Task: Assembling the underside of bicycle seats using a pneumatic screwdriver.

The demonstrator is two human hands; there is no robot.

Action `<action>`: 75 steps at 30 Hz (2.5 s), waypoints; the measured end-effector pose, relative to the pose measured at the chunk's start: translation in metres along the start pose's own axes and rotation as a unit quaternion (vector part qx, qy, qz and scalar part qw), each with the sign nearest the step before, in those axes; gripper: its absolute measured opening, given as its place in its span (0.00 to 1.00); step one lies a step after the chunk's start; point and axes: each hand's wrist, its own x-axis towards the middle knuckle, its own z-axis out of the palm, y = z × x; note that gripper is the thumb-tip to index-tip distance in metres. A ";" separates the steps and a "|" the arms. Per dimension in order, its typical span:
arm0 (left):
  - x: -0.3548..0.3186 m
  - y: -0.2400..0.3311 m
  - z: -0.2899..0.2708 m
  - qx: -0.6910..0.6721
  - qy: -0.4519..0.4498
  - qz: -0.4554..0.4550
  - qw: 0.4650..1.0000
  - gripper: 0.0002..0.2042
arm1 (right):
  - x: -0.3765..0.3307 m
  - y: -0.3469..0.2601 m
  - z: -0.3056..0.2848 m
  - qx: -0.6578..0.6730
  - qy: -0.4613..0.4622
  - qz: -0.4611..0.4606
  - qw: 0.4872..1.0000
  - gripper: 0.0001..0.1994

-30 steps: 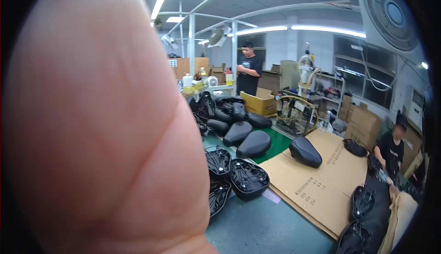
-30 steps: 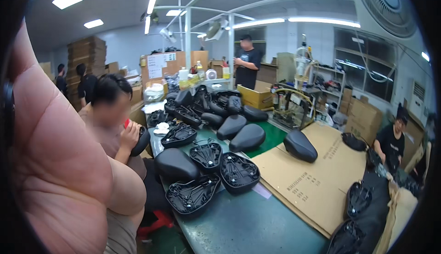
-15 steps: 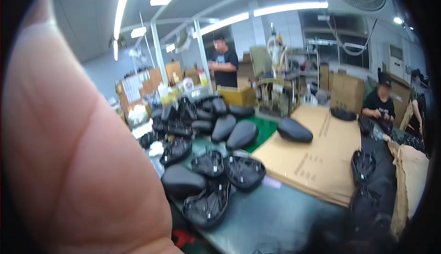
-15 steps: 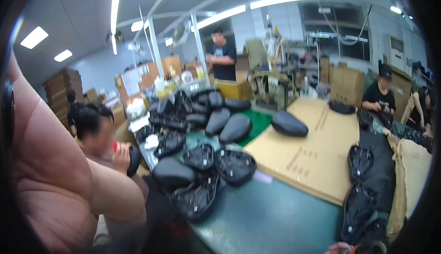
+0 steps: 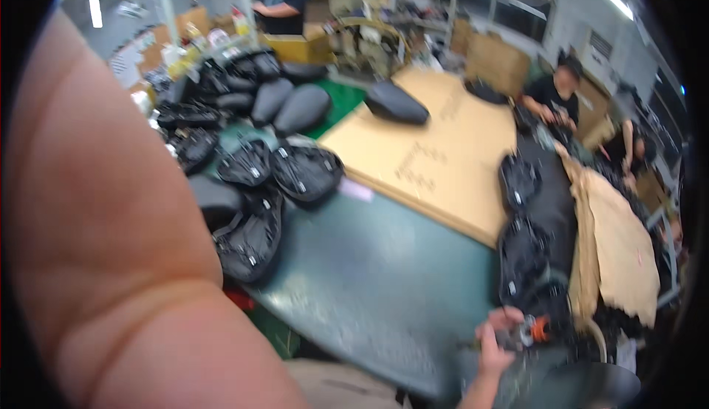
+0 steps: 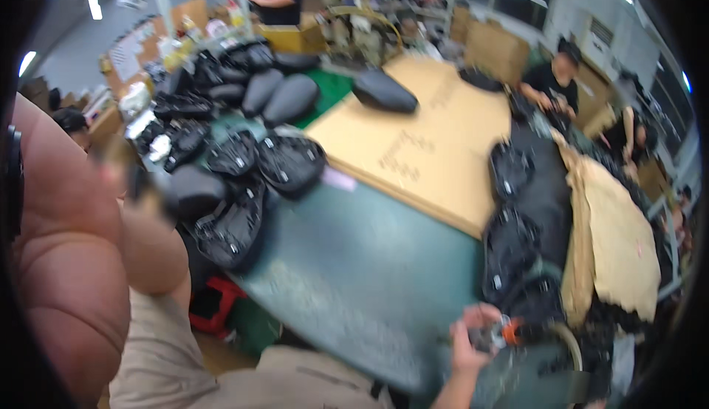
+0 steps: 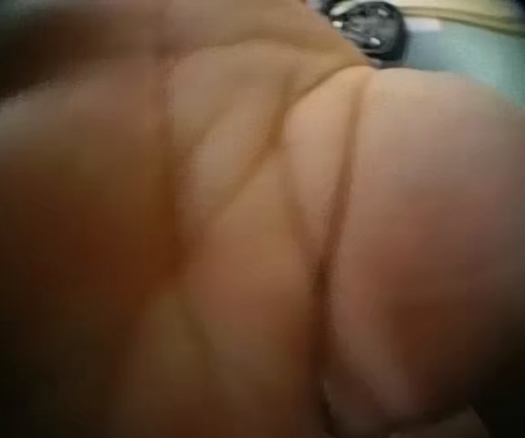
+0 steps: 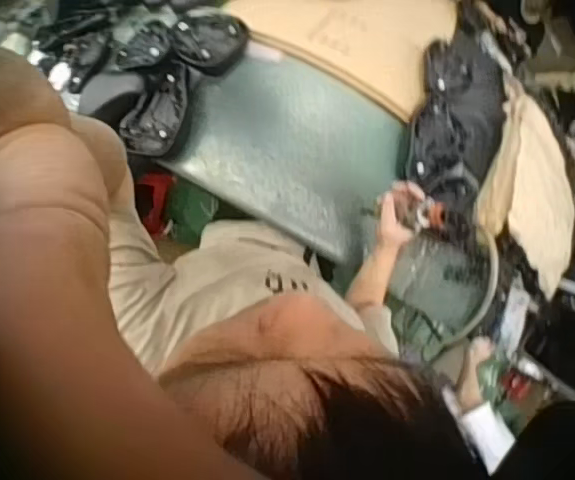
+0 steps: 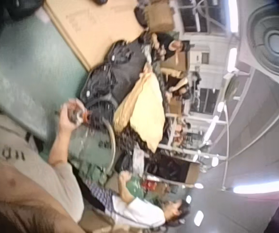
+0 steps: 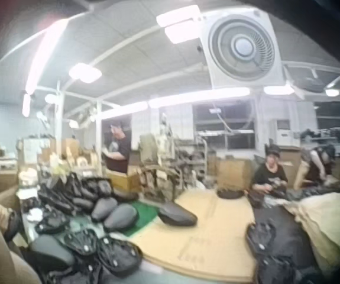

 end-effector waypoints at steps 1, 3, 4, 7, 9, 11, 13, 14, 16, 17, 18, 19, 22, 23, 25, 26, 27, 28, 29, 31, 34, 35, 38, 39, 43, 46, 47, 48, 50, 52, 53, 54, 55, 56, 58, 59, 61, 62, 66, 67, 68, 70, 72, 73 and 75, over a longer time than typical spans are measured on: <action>-0.019 0.003 -0.005 -0.039 0.000 -0.024 0.999 0.12 | 0.000 -0.009 -0.002 -0.047 -0.038 -0.034 0.998 0.26; -0.041 -0.007 -0.030 -0.080 0.005 -0.031 0.996 0.12 | 0.003 -0.013 0.007 -0.041 -0.029 -0.049 0.998 0.24; -0.058 -0.009 -0.038 -0.098 0.010 -0.037 0.995 0.11 | 0.003 -0.012 0.009 -0.035 -0.027 -0.047 0.998 0.24; -0.095 -0.007 -0.050 -0.143 0.024 -0.050 0.988 0.11 | 0.001 -0.022 0.001 -0.051 -0.020 -0.048 0.997 0.22; -0.124 0.008 -0.059 -0.168 0.026 -0.055 0.984 0.10 | 0.004 -0.030 -0.005 -0.066 -0.012 -0.047 0.997 0.21; -0.159 -0.020 -0.111 -0.201 0.014 -0.056 0.978 0.10 | 0.015 -0.038 -0.013 -0.013 0.040 0.009 0.999 0.19; -0.199 -0.016 -0.136 -0.218 0.008 -0.064 0.974 0.09 | 0.037 -0.035 -0.011 -0.007 0.047 0.023 0.999 0.16; -0.255 -0.036 -0.175 -0.257 0.001 -0.061 0.964 0.09 | 0.039 -0.038 -0.026 -0.009 0.083 0.039 0.996 0.17; -0.419 -0.035 -0.354 -0.269 -0.002 -0.065 0.961 0.08 | 0.054 -0.040 -0.025 -0.012 0.095 0.081 0.992 0.17; -0.427 -0.040 -0.355 -0.275 -0.002 -0.066 0.959 0.08 | 0.061 -0.038 -0.022 -0.023 0.104 0.102 0.989 0.17; -0.436 -0.046 -0.355 -0.280 -0.002 -0.068 0.957 0.08 | 0.068 -0.037 -0.019 -0.032 0.110 0.114 0.987 0.18; -0.434 -0.056 -0.331 -0.292 0.000 -0.069 0.954 0.08 | 0.075 -0.028 -0.020 -0.045 0.110 0.143 0.983 0.19; -0.450 -0.086 -0.262 -0.333 0.011 -0.067 0.941 0.07 | 0.090 -0.012 -0.027 -0.018 0.122 0.175 0.977 0.18; -0.444 -0.079 -0.220 -0.339 0.025 -0.072 0.938 0.06 | 0.095 -0.006 -0.021 -0.021 0.112 0.184 0.976 0.17; -0.472 -0.093 -0.215 -0.353 0.030 -0.067 0.933 0.06 | 0.105 0.013 -0.024 -0.017 0.102 0.199 0.975 0.18; -0.478 -0.092 -0.213 -0.357 0.029 -0.077 0.931 0.06 | 0.104 0.020 -0.016 -0.024 0.091 0.196 0.976 0.19; -0.481 -0.088 -0.212 -0.359 0.026 -0.089 0.929 0.06 | 0.106 0.021 -0.013 -0.020 0.080 0.199 0.976 0.18; -0.476 -0.084 -0.215 -0.360 0.017 -0.100 0.927 0.05 | 0.104 0.021 -0.012 -0.029 0.085 0.205 0.975 0.18; -0.469 -0.081 -0.216 -0.362 0.007 -0.111 0.926 0.05 | 0.102 0.018 -0.011 -0.038 0.091 0.210 0.973 0.18; -0.445 -0.037 -0.215 -0.355 -0.014 -0.141 0.924 0.04 | 0.102 0.012 -0.014 -0.041 0.103 0.214 0.970 0.17; -0.438 0.021 -0.244 -0.326 -0.032 -0.182 0.927 0.04 | 0.115 0.017 -0.017 -0.048 0.099 0.212 0.971 0.15; -0.437 0.038 -0.250 -0.319 -0.036 -0.198 0.926 0.03 | 0.118 0.016 -0.013 -0.051 0.103 0.222 0.968 0.15; -0.264 0.060 -0.042 -0.337 -0.060 -0.237 0.909 0.03 | 0.104 0.010 -0.021 -0.051 0.109 0.257 0.959 0.14; -0.186 0.087 0.040 -0.292 -0.061 -0.257 0.919 0.02 | 0.099 0.017 0.000 -0.029 0.048 0.280 0.958 0.15; -0.152 0.055 0.100 -0.284 -0.105 -0.312 0.901 0.01 | 0.021 -0.021 0.018 -0.006 -0.037 0.338 0.940 0.19; -0.248 0.049 0.163 -0.231 -0.311 -0.509 0.769 0.22 | -0.017 -0.067 0.040 -0.059 -0.086 0.350 0.931 0.19; -0.271 0.050 0.170 -0.211 -0.391 -0.532 0.721 0.27 | -0.021 -0.077 0.041 -0.074 -0.096 0.323 0.939 0.19; -0.271 0.055 0.174 -0.216 -0.397 -0.539 0.711 0.27 | -0.024 -0.085 0.038 -0.068 -0.099 0.275 0.954 0.19; -0.264 0.073 0.182 -0.326 -0.493 -0.616 0.520 0.34 | -0.023 -0.100 0.042 -0.044 -0.097 0.134 0.985 0.18; -0.278 0.088 0.196 -0.327 -0.463 -0.602 0.563 0.35 | -0.023 -0.107 0.049 0.005 -0.094 0.009 0.996 0.18; -0.282 0.094 0.201 -0.323 -0.430 -0.580 0.612 0.37 | -0.024 -0.109 0.058 0.026 -0.082 -0.044 0.995 0.18; -0.285 0.097 0.203 -0.324 -0.448 -0.599 0.579 0.37 | -0.028 -0.112 0.062 0.000 -0.079 -0.045 0.996 0.18; -0.297 0.101 0.205 -0.324 -0.447 -0.604 0.575 0.37 | -0.031 -0.109 0.066 -0.005 -0.088 -0.047 0.995 0.18; -0.311 0.105 0.210 -0.282 -0.432 -0.564 0.645 0.37 | -0.034 -0.106 0.070 -0.001 -0.094 -0.043 0.995 0.18; -0.320 0.109 0.211 -0.237 -0.413 -0.526 0.705 0.38 | -0.039 -0.096 0.072 0.001 -0.104 -0.031 0.994 0.19; -0.315 0.109 0.209 -0.248 -0.419 -0.537 0.689 0.38 | -0.040 -0.092 0.071 -0.012 -0.111 -0.037 0.993 0.18; -0.310 0.108 0.207 -0.260 -0.422 -0.555 0.668 0.38 | -0.040 -0.088 0.073 -0.027 -0.124 -0.037 0.991 0.18; -0.310 0.107 0.207 -0.254 -0.421 -0.548 0.677 0.38 | -0.040 -0.087 0.074 -0.032 -0.141 -0.054 0.988 0.18; -0.306 0.103 0.205 -0.243 -0.429 -0.533 0.688 0.37 | -0.030 -0.081 0.083 -0.051 -0.192 -0.067 0.978 0.18; -0.307 0.102 0.203 -0.238 -0.427 -0.537 0.687 0.37 | -0.030 -0.080 0.087 -0.053 -0.193 -0.054 0.978 0.18; -0.309 0.102 0.203 -0.244 -0.418 -0.535 0.693 0.37 | -0.026 -0.076 0.090 -0.016 -0.193 -0.054 0.980 0.15; -0.312 0.103 0.204 -0.233 -0.400 -0.531 0.710 0.37 | -0.021 -0.077 0.087 -0.011 -0.223 -0.059 0.973 0.13; -0.314 0.106 0.204 -0.236 -0.399 -0.528 0.711 0.36 | -0.025 -0.080 0.092 -0.007 -0.208 -0.060 0.976 0.10; -0.311 0.106 0.205 -0.242 -0.405 -0.526 0.707 0.36 | -0.025 -0.082 0.092 -0.028 -0.211 -0.069 0.975 0.10; -0.315 0.109 0.202 -0.231 -0.410 -0.528 0.707 0.36 | -0.028 -0.085 0.096 -0.032 -0.180 -0.024 0.983 0.10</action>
